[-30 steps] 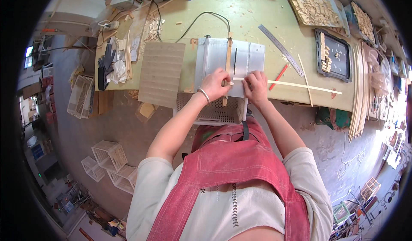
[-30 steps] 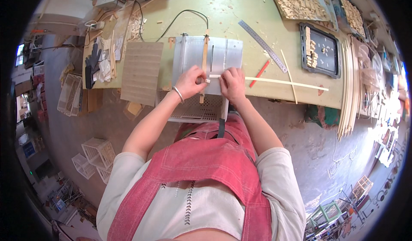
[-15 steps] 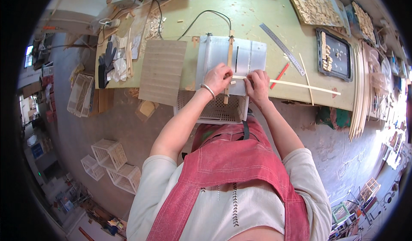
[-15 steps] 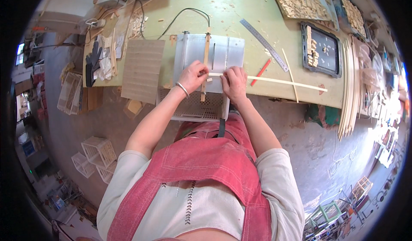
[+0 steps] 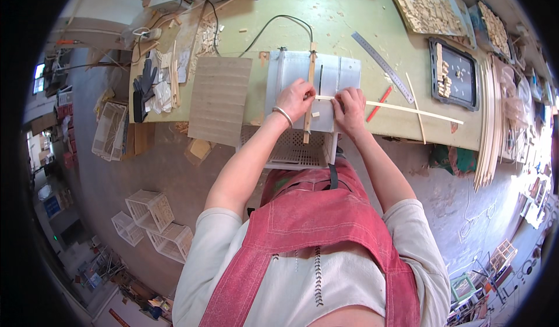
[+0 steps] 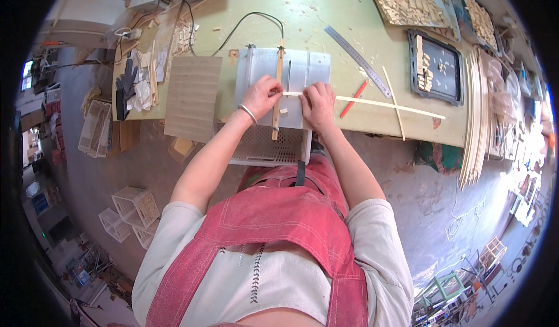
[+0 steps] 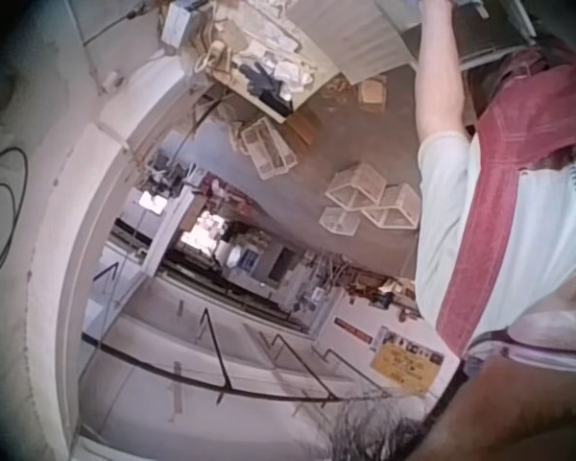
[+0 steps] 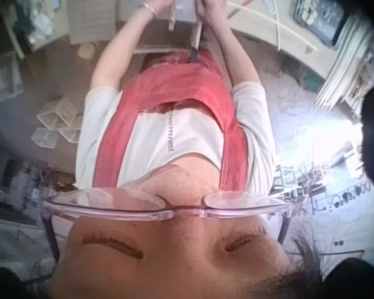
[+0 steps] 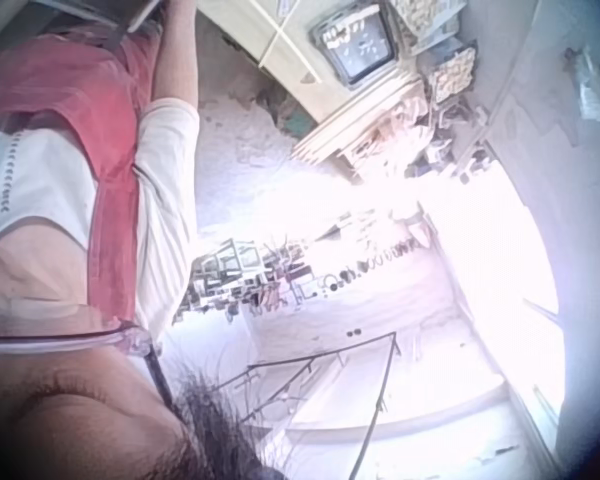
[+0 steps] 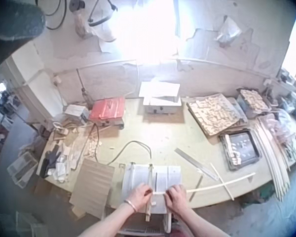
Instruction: The person measures and marks a thin wooden stick with a ruler and pencil, then uses a table saw to cut the stick into small pieces. The cut pieces fall into a plastic basket below the saw.
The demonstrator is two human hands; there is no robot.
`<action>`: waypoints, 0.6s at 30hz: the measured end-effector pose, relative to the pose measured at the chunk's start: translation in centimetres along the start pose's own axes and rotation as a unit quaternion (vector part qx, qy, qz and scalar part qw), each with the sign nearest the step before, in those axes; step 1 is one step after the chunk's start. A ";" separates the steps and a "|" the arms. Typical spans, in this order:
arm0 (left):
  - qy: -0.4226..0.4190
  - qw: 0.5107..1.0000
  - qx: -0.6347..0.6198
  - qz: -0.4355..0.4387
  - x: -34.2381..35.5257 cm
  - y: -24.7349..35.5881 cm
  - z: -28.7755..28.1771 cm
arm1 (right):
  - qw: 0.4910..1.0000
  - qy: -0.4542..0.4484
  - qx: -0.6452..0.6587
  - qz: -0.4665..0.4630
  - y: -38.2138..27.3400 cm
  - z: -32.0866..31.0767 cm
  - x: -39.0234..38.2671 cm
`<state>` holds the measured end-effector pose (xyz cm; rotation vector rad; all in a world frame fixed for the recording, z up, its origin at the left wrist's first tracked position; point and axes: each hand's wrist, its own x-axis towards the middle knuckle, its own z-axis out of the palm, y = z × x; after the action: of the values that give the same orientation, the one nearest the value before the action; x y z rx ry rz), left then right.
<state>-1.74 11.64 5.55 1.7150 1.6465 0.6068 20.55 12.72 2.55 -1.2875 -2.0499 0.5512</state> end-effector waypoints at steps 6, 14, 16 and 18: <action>0.010 1.000 0.001 0.004 0.9 -0.4 0.0 | 1.000 0.006 0.000 -0.001 0.2 0.1 0.7; -0.037 0.997 0.059 0.046 -0.4 -0.1 -0.9 | 1.000 0.005 0.004 -0.013 0.8 -0.2 0.1; -0.060 0.997 0.009 0.048 -1.8 -0.4 -1.3 | 1.000 -0.001 0.009 -0.015 0.2 -0.4 -1.1; -0.058 0.997 -0.039 0.032 -2.3 -0.9 -0.9 | 1.000 -0.002 0.024 -0.018 -0.8 0.0 -1.8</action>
<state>-3.19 9.45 5.77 1.7198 1.4742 0.5823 20.61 10.76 2.59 -1.2194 -2.0472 0.5828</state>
